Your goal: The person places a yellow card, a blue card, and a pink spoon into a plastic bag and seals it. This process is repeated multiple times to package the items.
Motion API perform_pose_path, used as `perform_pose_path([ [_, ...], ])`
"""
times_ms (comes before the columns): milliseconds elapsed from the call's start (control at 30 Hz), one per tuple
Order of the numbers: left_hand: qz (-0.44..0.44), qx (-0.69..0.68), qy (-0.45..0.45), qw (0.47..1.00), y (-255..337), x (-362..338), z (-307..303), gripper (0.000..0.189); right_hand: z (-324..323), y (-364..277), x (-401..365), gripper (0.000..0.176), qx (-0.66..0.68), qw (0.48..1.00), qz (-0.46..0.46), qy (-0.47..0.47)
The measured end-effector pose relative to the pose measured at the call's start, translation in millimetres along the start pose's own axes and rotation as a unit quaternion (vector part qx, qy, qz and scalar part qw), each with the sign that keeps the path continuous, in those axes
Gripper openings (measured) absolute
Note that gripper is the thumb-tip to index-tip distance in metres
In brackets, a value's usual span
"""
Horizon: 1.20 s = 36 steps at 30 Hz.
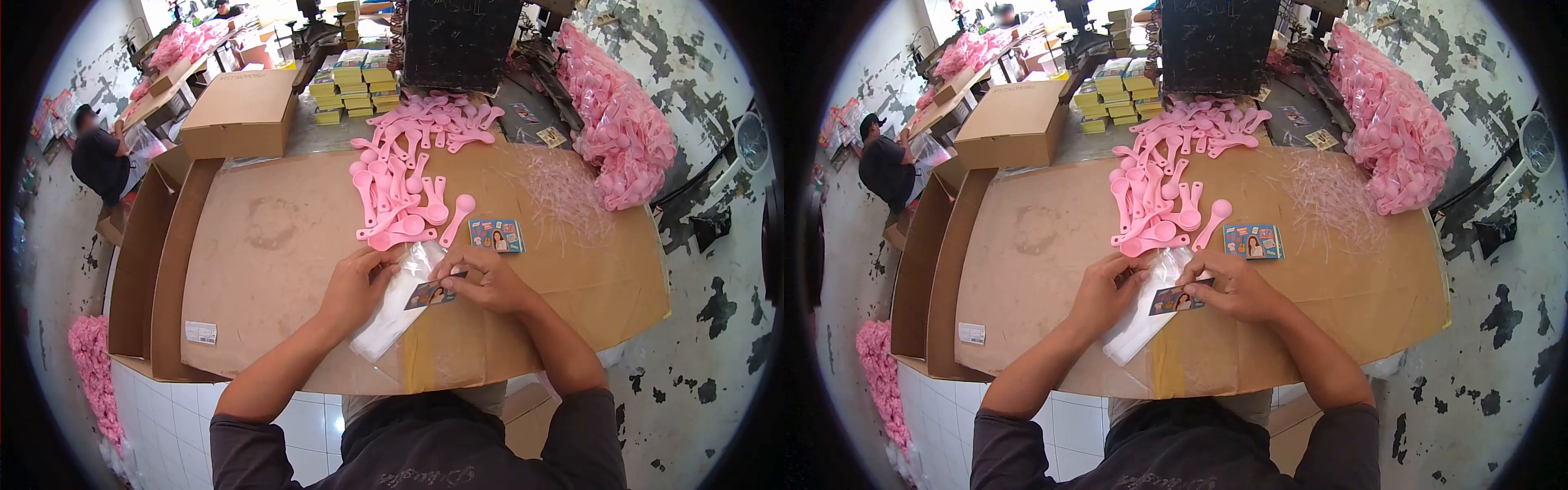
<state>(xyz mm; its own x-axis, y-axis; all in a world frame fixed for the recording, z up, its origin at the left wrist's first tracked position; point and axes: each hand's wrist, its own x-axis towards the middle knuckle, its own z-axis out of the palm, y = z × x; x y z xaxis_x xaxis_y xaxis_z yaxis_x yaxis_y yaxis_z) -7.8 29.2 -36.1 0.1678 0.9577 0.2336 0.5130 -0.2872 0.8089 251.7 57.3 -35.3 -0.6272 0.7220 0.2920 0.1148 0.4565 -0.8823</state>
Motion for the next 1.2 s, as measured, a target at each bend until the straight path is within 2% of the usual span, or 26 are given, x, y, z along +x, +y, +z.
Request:
perform_pose_path([
  [67, -0.010, 0.006, -0.007, 1.000, 0.4, 0.6, -2.1, 0.016, 3.7, 2.3, -1.6, 0.014, -0.030, 0.999, 0.033, -0.011],
  [200, -0.067, -0.011, -0.009, 0.998, 7.1, 0.8, -9.2, 0.012, 6.5, 10.6, 1.7, 0.014, -0.101, 0.994, -0.037, -0.016],
  [267, -0.013, -0.034, 0.031, 0.999, -0.9, 1.0, -9.1, 0.012, 5.1, 13.0, 4.2, 0.014, -0.121, 0.990, -0.078, -0.011],
  [300, 0.015, -0.045, 0.051, 0.998, -5.4, 1.5, -10.0, 0.012, 5.1, 12.8, 3.7, 0.015, -0.115, 0.991, -0.062, -0.011],
  [367, -0.008, -0.210, 0.044, 0.977, -11.5, 5.4, -15.8, 0.014, 6.1, 12.0, 1.6, 0.016, -0.102, 0.994, -0.029, -0.009],
  [400, -0.020, -0.290, 0.039, 0.956, -10.1, 8.2, -19.6, 0.015, 6.4, 11.4, 0.0, 0.015, -0.068, 0.998, 0.006, 0.002],
  [467, -0.070, -0.350, -0.007, 0.934, 0.5, 7.3, -32.3, 0.017, 7.3, 9.8, -2.0, 0.015, 0.001, 0.997, 0.076, 0.022],
  [600, -0.110, -0.434, -0.079, 0.890, 1.6, 5.7, -29.4, 0.023, 8.8, 4.4, 4.8, 0.016, 0.126, 0.975, 0.086, 0.164],
  [667, -0.118, -0.404, -0.095, 0.902, 5.5, 2.7, -23.5, 0.026, 5.5, -1.9, 5.9, 0.017, 0.156, 0.962, 0.101, 0.198],
  [767, -0.128, -0.367, -0.104, 0.916, 9.2, 1.8, -18.9, 0.030, 5.4, -5.3, 7.7, 0.018, 0.186, 0.943, 0.077, 0.264],
  [967, -0.120, -0.326, -0.088, 0.934, 8.1, -1.9, -11.5, 0.032, 5.4, -1.2, 5.7, 0.016, 0.115, 0.953, 0.011, 0.279],
  [1067, -0.118, -0.338, -0.082, 0.930, 6.4, -2.2, -8.5, 0.032, 1.2, 1.8, 2.3, 0.017, -0.007, 0.970, -0.011, 0.245],
  [1133, -0.110, -0.359, -0.081, 0.923, 4.4, -3.4, -5.0, 0.033, -3.6, -9.5, 4.3, 0.019, -0.096, 0.979, -0.039, 0.178],
  [1200, -0.087, -0.265, -0.115, 0.953, 7.8, -5.2, -8.3, 0.034, -3.8, -13.8, 5.2, 0.020, -0.143, 0.979, -0.058, 0.132],
])
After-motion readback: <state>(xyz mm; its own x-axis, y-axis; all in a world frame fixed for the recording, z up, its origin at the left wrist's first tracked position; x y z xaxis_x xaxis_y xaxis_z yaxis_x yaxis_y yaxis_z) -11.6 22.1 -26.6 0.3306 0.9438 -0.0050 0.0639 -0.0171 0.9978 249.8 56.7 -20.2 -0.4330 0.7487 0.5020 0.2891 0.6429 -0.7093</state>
